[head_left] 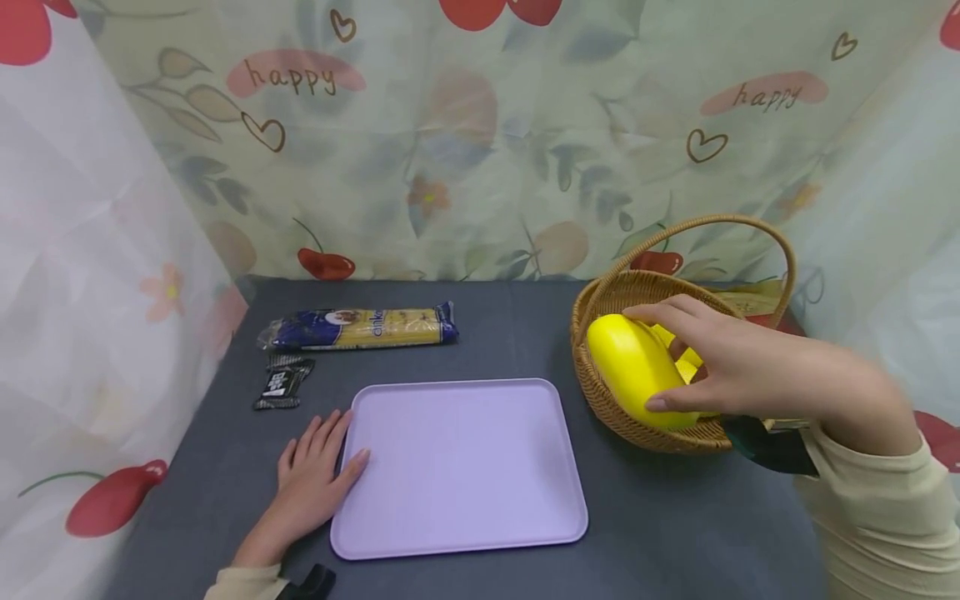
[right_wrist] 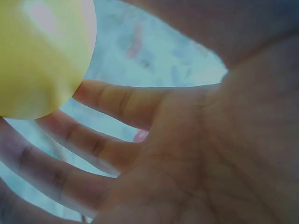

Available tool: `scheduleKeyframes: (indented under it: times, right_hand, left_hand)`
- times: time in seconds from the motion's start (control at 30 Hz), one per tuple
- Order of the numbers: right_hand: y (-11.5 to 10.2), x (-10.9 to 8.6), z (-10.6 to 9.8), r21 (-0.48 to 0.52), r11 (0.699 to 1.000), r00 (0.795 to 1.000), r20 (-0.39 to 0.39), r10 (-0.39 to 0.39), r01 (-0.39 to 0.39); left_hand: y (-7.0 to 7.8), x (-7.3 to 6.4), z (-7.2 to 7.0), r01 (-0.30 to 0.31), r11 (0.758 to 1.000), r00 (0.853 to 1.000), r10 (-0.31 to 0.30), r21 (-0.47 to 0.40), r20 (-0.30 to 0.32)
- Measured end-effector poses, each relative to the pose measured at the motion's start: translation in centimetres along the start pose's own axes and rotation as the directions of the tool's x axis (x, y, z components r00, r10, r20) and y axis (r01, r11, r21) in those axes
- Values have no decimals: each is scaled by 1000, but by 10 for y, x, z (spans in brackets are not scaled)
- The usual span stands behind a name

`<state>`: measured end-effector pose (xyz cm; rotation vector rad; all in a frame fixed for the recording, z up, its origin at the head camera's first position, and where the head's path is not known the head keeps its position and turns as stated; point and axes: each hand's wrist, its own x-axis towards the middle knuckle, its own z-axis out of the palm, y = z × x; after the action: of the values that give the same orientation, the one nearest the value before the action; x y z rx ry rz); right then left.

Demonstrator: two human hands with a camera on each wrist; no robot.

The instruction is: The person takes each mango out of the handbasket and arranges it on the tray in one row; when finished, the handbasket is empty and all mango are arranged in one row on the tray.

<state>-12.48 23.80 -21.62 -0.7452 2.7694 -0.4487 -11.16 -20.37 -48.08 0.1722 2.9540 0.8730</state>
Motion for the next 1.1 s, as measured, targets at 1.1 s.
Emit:
scheduleKeyframes:
  times: [1.1]
  right_hand:
    - [-69,181,177,346,936,979,159,-128,66]
  left_hand:
    - [-5,0,-1,34,999,999,-35,31,41]
